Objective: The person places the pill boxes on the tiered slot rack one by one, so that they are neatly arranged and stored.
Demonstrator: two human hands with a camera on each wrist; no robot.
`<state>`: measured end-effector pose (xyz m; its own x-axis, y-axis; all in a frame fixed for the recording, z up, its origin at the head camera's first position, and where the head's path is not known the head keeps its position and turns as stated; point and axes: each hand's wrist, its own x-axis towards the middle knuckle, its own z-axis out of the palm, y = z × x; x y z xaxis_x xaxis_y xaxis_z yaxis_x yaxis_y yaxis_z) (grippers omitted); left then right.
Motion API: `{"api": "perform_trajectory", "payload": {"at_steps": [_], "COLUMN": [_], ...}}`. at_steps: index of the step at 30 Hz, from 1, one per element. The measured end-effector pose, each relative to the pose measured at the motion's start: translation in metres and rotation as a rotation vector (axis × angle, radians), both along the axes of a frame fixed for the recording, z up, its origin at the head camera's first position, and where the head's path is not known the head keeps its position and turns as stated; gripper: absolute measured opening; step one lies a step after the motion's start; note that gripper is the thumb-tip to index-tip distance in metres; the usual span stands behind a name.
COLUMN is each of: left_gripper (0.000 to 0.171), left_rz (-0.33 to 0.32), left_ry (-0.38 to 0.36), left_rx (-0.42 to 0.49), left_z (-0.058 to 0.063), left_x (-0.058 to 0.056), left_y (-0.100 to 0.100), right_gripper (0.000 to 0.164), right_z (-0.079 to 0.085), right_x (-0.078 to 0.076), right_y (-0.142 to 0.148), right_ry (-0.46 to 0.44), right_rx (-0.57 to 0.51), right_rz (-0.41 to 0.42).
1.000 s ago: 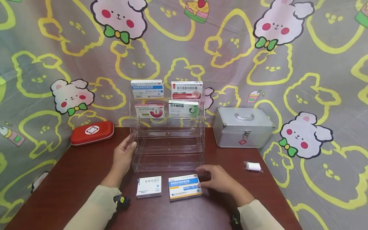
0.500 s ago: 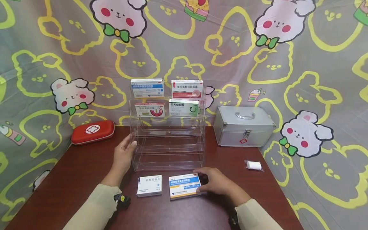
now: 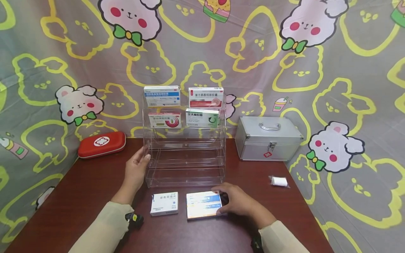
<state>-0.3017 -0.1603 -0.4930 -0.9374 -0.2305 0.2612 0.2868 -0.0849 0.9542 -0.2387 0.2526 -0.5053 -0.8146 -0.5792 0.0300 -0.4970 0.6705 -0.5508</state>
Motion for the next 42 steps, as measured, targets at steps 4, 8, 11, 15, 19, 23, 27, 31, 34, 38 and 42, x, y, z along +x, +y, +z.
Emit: {"api": "perform_trajectory", "payload": {"at_steps": [4, 8, 11, 15, 19, 23, 27, 31, 34, 38, 42], "left_gripper": [0.056, 0.056, 0.055, 0.055, 0.055, 0.055, 0.055, 0.055, 0.054, 0.055, 0.056], "left_rz": [-0.004, -0.001, -0.002, -0.001, -0.001, 0.000, 0.004, 0.003, 0.010, 0.010, 0.007], "left_ry": [-0.008, -0.015, -0.015, -0.018, -0.025, -0.018, -0.014, -0.016, -0.019, -0.023, -0.018], "left_rx": [-0.011, -0.023, -0.022, -0.027, -0.029, -0.025, -0.025, -0.025, -0.033, -0.040, -0.029], "left_z": [0.001, 0.001, 0.000, -0.001, -0.001, -0.001, -0.002, -0.001, -0.001, -0.002, -0.002], "left_x": [0.000, -0.001, 0.000, 0.000, 0.000, 0.000, 0.000, 0.000, 0.001, 0.001, 0.000], "left_y": [-0.001, -0.001, -0.001, -0.001, -0.002, -0.001, -0.001, 0.000, -0.001, -0.003, -0.002], "right_gripper": [0.082, 0.069, 0.056, 0.039, 0.027, 0.018, 0.016, 0.019, 0.021, 0.021, 0.023], "right_z": [0.002, 0.005, 0.007, 0.009, 0.011, 0.013, 0.019, 0.030, 0.043, 0.061, 0.082], "right_x": [0.004, 0.007, 0.008, 0.010, 0.012, 0.012, 0.010, 0.005, -0.001, -0.013, -0.026], "right_y": [0.000, 0.000, 0.001, 0.006, 0.012, 0.014, 0.011, 0.003, -0.007, -0.025, -0.046], "right_ry": [0.043, 0.050, -0.016, -0.092, -0.096, -0.088, -0.078, -0.045, -0.025, 0.014, 0.079], "right_rx": [-0.018, -0.053, -0.093, -0.176, -0.225, -0.261, -0.310, -0.411, -0.517, -0.600, -0.631], "right_rz": [-0.013, -0.070, -0.132, -0.190, -0.208, -0.225, -0.243, -0.257, -0.247, -0.247, -0.312]}}
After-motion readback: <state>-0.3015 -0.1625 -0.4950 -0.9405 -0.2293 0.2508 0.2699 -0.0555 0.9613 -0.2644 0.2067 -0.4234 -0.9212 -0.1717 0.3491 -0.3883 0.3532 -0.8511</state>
